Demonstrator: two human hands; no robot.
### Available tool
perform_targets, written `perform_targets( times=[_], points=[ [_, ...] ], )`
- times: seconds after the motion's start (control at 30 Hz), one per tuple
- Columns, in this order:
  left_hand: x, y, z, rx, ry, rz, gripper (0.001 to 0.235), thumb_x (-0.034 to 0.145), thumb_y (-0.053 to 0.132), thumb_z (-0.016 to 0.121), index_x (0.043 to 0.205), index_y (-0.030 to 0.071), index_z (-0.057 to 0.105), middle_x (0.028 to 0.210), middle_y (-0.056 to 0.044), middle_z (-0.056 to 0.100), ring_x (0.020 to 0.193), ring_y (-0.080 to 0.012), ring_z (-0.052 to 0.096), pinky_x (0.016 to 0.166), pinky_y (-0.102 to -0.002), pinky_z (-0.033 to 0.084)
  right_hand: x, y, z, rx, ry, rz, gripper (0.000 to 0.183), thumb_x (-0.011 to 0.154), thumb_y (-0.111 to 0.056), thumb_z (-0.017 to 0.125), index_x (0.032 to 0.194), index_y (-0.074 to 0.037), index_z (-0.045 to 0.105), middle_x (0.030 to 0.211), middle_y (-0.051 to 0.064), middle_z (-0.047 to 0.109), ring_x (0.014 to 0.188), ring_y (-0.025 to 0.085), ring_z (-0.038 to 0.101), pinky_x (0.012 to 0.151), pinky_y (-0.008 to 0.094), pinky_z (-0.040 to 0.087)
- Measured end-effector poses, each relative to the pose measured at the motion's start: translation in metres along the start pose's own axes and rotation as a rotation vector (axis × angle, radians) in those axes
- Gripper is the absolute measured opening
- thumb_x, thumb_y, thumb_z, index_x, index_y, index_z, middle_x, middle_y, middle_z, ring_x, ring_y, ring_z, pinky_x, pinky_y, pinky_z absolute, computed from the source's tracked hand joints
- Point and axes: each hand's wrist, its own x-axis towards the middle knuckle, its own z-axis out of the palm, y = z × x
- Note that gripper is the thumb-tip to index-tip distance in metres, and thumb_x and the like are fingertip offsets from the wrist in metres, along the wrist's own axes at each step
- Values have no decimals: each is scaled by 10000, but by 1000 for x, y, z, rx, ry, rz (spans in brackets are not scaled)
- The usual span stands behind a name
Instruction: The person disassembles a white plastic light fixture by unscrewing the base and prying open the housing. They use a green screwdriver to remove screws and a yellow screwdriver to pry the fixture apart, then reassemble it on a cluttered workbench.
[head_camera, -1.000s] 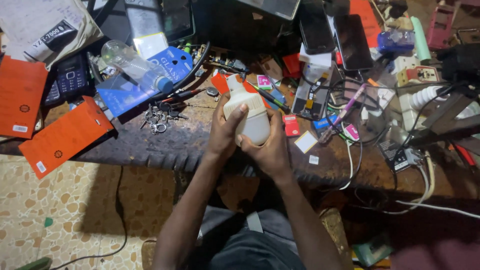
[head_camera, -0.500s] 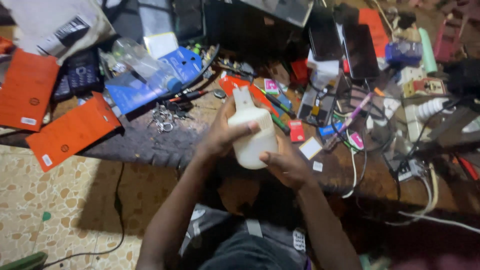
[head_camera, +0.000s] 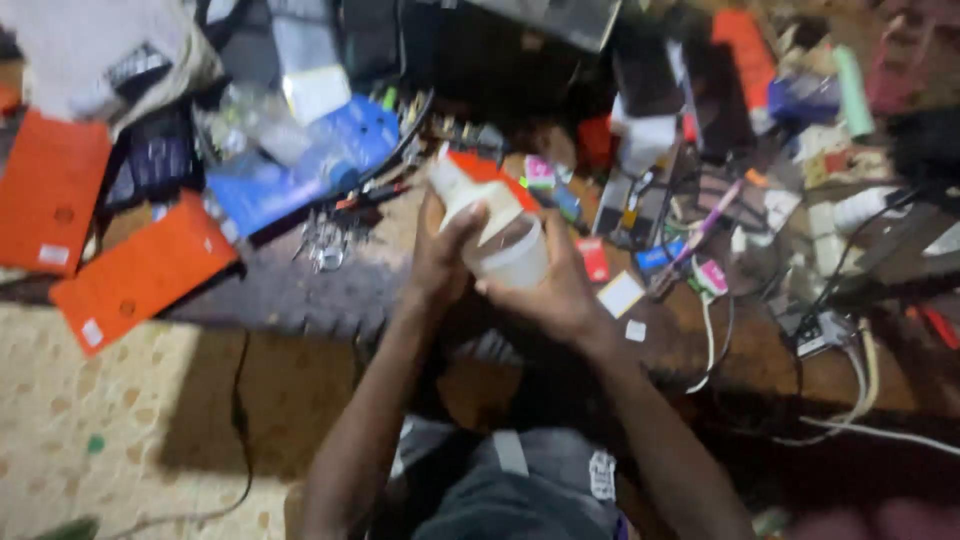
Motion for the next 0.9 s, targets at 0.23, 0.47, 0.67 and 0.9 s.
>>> perform_targets(
  times=[0.23, 0.47, 0.67, 0.9],
  points=[
    [11, -16, -20, -89, -26, -7, 511, 897, 312, 824, 1280, 70, 588, 1054, -116, 746, 923, -172, 734, 810, -396, 639, 4, -2, -9, 155, -60, -115, 863, 621, -318, 1040, 1320, -121, 574, 1179, 138, 686, 1136, 292, 655, 943, 489, 548],
    [5, 1, -18, -14, -6, 36, 499, 909, 338, 820, 1239, 64, 565, 1044, -96, 701, 941, -131, 678, 849, -341, 598, -6, -27, -15, -35, 47, -27, 936, 654, -405, 1018, 1407, -119, 541, 1294, 218, 692, 1264, 437, 654, 1066, 591, 490],
    [-6, 34, 6, -60, 81, 71, 471, 890, 307, 830, 1206, 64, 578, 998, -91, 699, 916, -138, 710, 846, -352, 617, -6, -25, -12, -167, 132, -263, 928, 699, -389, 1012, 1454, -102, 555, 1334, 221, 661, 1294, 454, 627, 1104, 595, 465],
    [26, -19, -50, -358, 215, -78, 352, 930, 333, 803, 1123, 58, 696, 994, -148, 794, 889, -221, 801, 877, -427, 669, -38, -47, -13, -199, 65, -14, 971, 695, -400, 990, 1507, -177, 507, 1393, 182, 670, 1323, 438, 629, 1104, 623, 459]
  ],
)
